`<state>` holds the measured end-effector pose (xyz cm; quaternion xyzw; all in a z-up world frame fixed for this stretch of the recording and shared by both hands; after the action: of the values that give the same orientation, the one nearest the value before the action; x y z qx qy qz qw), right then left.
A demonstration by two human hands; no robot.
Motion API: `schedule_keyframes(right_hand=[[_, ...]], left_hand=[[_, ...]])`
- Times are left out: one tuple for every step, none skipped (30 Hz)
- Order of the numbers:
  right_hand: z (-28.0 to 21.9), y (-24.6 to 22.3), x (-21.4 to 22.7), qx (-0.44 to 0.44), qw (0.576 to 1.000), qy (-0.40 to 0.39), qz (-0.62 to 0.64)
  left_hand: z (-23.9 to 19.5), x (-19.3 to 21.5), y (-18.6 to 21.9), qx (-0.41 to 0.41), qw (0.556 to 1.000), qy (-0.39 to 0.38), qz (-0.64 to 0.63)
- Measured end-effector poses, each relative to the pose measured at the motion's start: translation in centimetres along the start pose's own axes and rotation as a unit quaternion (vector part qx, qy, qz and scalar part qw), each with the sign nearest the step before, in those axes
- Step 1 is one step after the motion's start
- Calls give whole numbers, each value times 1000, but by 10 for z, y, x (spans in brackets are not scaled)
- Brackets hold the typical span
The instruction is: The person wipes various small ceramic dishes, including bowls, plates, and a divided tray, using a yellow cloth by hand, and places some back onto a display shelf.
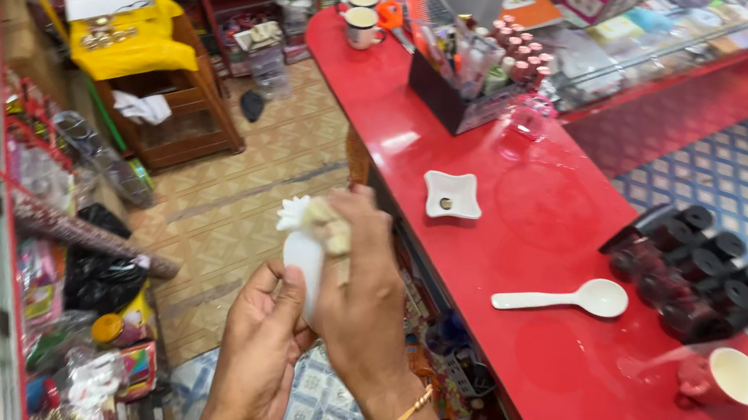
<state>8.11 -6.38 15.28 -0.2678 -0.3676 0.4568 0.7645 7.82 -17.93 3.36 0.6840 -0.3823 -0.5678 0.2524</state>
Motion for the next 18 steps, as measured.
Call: schedule_keyframes(right_hand=[[0, -18, -2, 104, 994, -22, -17], [3, -24, -4, 151, 987, -43, -28], [6, -28, -8, 200, 977, -65, -37], [8, -32, -11, 248, 964, -87, -46], [22, -4, -10, 95, 992, -83, 18], [29, 26, -12, -63, 992, -82, 78], [23, 49, -18, -219, 963, -83, 135], [26, 37, -23, -143, 976, -107, 122], [26, 25, -25, -68, 984, -125, 107], [23, 13, -28, 8, 986, -142, 92], [15, -1, -33, 74, 981, -162, 72], [3, -15, -38, 141, 972, -181, 53], [-12, -30, -44, 208, 957, -197, 36], [-23, -35, -46, 229, 949, -213, 30], [-33, -38, -45, 253, 941, -225, 24], [-44, -40, -44, 276, 932, -235, 17], [-52, -39, -41, 281, 933, -225, 19], [-60, -37, -39, 286, 933, -215, 20]], left_hand=[[0, -5, 7, -15, 1000, 1, -8], [-2, -2, 11, 13, 999, 28, 21], [-7, 3, 16, 40, 996, 58, 48], [-11, 9, 18, 67, 991, 87, 74], [-14, 4, 22, 43, 991, 59, 114], [-15, -2, 22, 19, 987, 31, 154], [-18, -5, 23, -5, 981, 4, 196], [-21, 0, 23, -20, 979, 19, 200], [-22, 3, 20, -30, 978, 31, 204], [-23, 7, 16, -41, 976, 43, 209], [-23, 18, 13, -37, 978, 83, 190], [-23, 30, 9, -34, 977, 123, 170], [-26, 46, 7, -33, 974, 164, 152], [-31, 53, 1, -35, 987, 143, 69], [-32, 58, -2, -42, 992, 117, -13], [-35, 64, -1, -50, 990, 89, -93], [-39, 77, -3, -42, 980, 113, -158], [-41, 87, -3, -35, 965, 136, -222]])
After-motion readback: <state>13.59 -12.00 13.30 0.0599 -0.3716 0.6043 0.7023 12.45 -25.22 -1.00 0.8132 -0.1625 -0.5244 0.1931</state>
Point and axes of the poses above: each hand's wrist, its own z-axis towards the middle knuckle, its own x-axis out of the back of the hand, y = z × x, the point moved 8 cm from there along z, towards the middle knuckle, and after that the axes turned 5 degrees about x, right-handed, at the moved point
